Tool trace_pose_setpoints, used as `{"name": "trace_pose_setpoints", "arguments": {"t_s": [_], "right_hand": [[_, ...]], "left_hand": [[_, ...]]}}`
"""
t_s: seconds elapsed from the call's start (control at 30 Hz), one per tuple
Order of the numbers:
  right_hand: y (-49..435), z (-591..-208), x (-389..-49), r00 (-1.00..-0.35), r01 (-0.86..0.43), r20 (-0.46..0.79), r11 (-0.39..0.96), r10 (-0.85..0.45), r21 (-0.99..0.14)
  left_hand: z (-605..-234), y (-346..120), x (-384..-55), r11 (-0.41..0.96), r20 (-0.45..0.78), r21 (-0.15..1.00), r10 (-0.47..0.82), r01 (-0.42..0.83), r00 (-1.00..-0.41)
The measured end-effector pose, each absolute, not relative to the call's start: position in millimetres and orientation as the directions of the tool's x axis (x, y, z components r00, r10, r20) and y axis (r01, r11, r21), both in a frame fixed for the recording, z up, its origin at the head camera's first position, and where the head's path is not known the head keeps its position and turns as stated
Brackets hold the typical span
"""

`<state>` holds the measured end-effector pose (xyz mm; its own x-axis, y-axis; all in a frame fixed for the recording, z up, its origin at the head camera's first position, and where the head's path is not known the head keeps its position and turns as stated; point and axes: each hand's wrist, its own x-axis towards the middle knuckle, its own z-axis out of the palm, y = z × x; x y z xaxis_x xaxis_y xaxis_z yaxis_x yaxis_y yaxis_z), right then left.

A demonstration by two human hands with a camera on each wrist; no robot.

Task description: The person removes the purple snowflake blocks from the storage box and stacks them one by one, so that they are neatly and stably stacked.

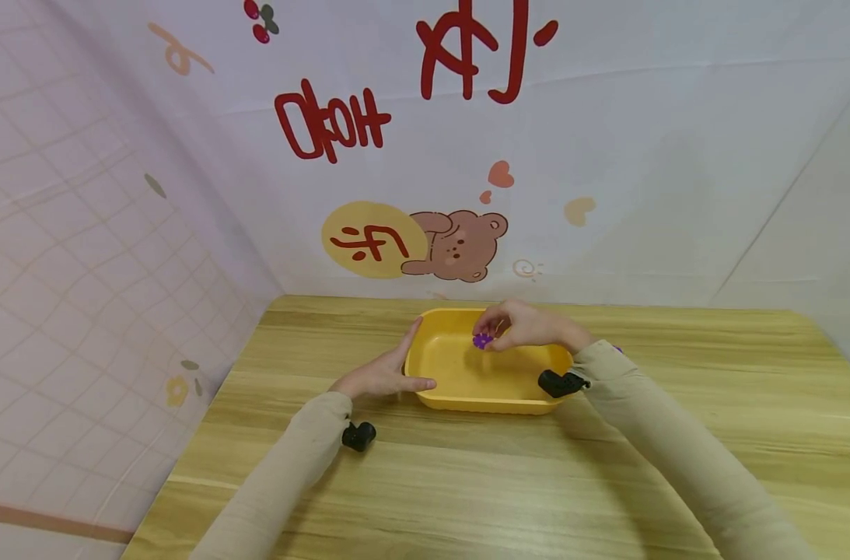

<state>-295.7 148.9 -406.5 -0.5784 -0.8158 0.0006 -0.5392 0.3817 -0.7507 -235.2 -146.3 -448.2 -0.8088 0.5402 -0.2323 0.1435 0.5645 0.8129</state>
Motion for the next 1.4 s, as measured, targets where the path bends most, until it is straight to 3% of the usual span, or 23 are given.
{"name": "trace_pose_setpoints", "arguments": {"t_s": [0.53, 1.1, 1.4], "right_hand": [[187.7, -399.3, -283.0, -0.639, -0.5, 0.031, 0.384, -0.769, -0.776], [227.6, -408.7, -273.7, -0.645, -0.558, 0.109, 0.369, -0.756, -0.743], [245.7, -411.1, -270.4, -0.688, -0.564, 0.169, 0.374, -0.705, -0.737]], "left_hand": [[-447.8, -145.8, -234.3, 0.558, -0.216, 0.815, 0.546, 0.159, -0.809], [-450.6, -146.7, -234.9, 0.564, -0.216, 0.81, 0.545, 0.163, -0.81], [-450.8, -146.3, -236.1, 0.545, -0.215, 0.825, 0.552, 0.153, -0.806]]}}
